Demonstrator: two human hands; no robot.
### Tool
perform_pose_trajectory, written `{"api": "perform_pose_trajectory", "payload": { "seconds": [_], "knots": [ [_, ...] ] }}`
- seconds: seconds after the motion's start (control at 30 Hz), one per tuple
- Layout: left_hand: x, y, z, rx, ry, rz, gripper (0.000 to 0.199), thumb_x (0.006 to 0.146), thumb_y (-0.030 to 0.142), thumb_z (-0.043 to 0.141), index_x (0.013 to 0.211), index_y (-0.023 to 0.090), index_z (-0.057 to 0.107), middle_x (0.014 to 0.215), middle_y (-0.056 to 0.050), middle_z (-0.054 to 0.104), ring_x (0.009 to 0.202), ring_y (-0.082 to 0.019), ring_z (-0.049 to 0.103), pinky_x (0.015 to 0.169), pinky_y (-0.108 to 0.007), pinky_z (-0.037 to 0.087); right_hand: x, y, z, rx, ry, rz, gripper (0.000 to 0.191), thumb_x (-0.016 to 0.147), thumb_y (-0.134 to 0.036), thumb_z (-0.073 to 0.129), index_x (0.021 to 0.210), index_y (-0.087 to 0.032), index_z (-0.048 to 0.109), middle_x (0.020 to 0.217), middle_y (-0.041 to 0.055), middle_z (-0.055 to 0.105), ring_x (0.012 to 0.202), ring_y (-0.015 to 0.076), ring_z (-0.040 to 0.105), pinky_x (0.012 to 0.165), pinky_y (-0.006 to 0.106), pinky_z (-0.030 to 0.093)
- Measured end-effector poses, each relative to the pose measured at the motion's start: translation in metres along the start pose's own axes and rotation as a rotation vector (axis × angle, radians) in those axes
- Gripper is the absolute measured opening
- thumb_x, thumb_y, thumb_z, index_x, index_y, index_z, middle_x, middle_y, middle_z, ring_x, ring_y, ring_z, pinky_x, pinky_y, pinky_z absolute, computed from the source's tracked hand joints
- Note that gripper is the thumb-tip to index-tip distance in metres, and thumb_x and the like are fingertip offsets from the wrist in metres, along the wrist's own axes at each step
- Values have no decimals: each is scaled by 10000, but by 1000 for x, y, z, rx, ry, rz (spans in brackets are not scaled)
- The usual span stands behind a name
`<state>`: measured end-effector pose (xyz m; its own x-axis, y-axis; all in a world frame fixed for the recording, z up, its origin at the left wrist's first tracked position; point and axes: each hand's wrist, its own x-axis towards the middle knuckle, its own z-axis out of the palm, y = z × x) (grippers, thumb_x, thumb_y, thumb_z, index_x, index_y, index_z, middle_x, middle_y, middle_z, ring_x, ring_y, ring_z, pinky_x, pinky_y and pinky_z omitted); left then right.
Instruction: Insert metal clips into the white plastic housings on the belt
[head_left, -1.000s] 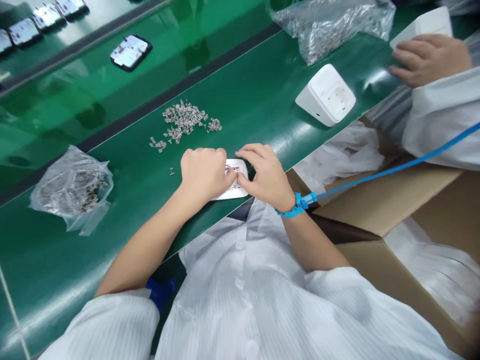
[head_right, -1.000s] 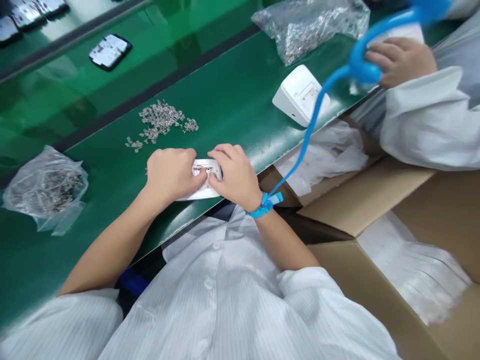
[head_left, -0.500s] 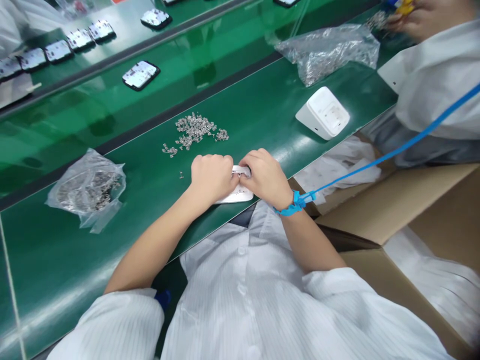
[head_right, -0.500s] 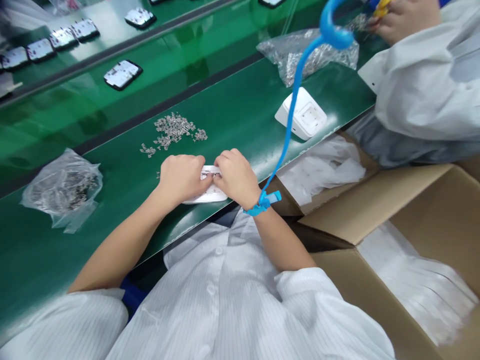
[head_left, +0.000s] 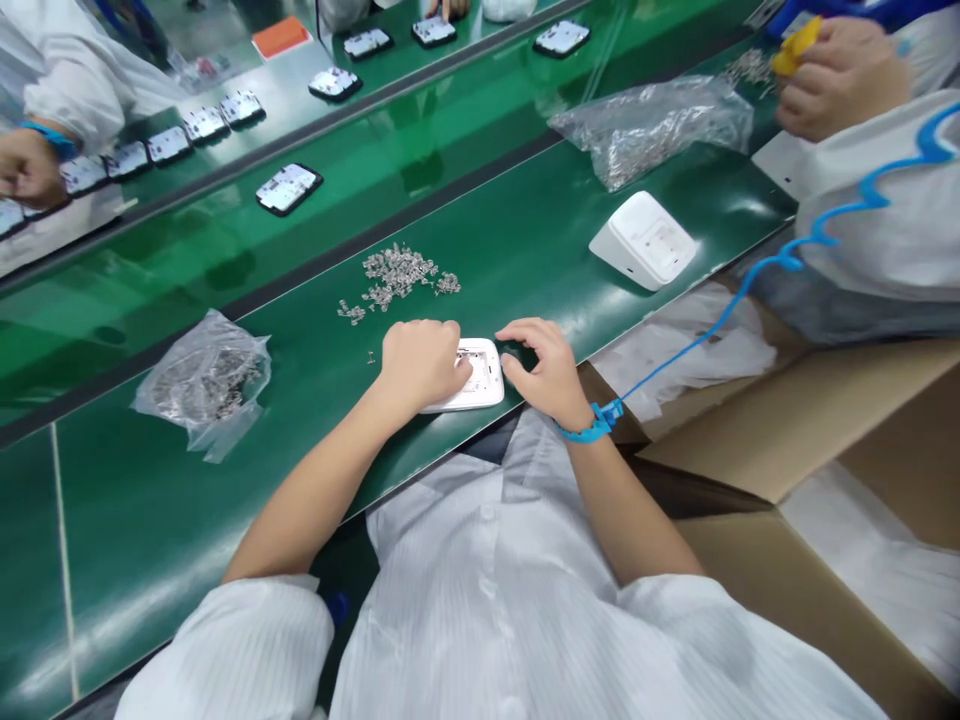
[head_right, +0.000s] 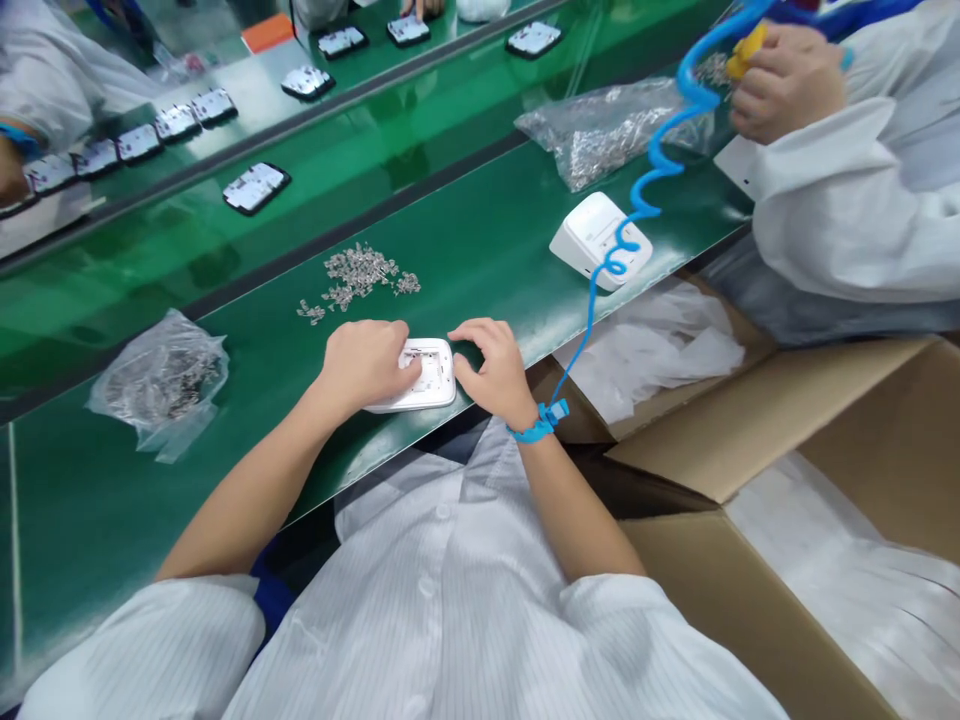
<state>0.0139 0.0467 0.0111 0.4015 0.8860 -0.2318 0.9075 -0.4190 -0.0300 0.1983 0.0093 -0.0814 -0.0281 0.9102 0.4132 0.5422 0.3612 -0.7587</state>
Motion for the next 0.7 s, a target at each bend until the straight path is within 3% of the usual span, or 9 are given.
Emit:
{"api": "perform_pose_trajectory", "payload": {
  "seconds": [0.17, 0.23, 0.33, 0.43, 0.5, 0.6, 0.7],
  "knots": [
    [-30, -11, 5, 43, -46, -56, 320, 921, 415, 482, 1016, 168, 663, 952, -144, 744, 912, -306, 712, 723, -373, 452, 15, 13, -15, 45, 31, -2, 199, 870, -227, 590, 1038, -219, 697, 1101, 96, 695, 978, 248, 657, 798, 421, 544],
    [-57, -22, 9, 65, -74, -109, 314, 937, 407, 456, 1007, 169, 648, 950, -141, 741, 909, -302, 710, 725, -379, 444, 27, 29, -32, -143, 119, -64, 196, 863, -255, 636, 1044, -222, 704, 1101, 131, 691, 1048, 313, 636, 876, 499, 510],
    [-109, -48, 16, 100, -122, -251, 311, 966, 395, 391, 953, 184, 619, 946, -135, 736, 921, -304, 703, 728, -391, 426, 47, 66, -59, -435, 349, -101, 288, 844, -297, 717, 1121, -218, 705, 1148, 223, 652, 1155, 447, 555, 988, 629, 374],
    [-164, -81, 19, 122, -192, -462, 329, 979, 425, 345, 866, 213, 570, 928, -137, 734, 902, -309, 699, 718, -387, 404, 59, 104, -77, -501, 486, -68, 525, 821, -393, 787, 1315, -340, 617, 1292, 191, 586, 1237, 519, 460, 975, 672, 313],
    [-197, -109, 22, 95, -222, -577, 342, 978, 459, 331, 792, 235, 511, 880, -118, 729, 854, -306, 688, 686, -369, 383, 60, 123, -82, -488, 573, -28, 588, 773, -440, 830, 1312, -387, 602, 1282, 169, 574, 1215, 533, 453, 945, 680, 299],
    [-233, -159, 27, 8, -260, -745, 425, 966, 573, 322, 722, 247, 445, 725, -29, 690, 742, -288, 645, 650, -329, 366, 59, 135, -79, -532, 583, 120, 528, 734, -452, 855, 1192, -292, 648, 1212, 226, 587, 1163, 535, 464, 913, 662, 282],
    [-254, -210, 32, -71, -316, -917, 447, 930, 631, 391, 713, 249, 469, 639, 11, 658, 711, -264, 613, 665, -307, 385, 58, 129, -73, -639, 497, 272, 432, 807, -473, 766, 1123, -205, 644, 1212, 283, 580, 1165, 528, 468, 899, 645, 290]
  ]
}}
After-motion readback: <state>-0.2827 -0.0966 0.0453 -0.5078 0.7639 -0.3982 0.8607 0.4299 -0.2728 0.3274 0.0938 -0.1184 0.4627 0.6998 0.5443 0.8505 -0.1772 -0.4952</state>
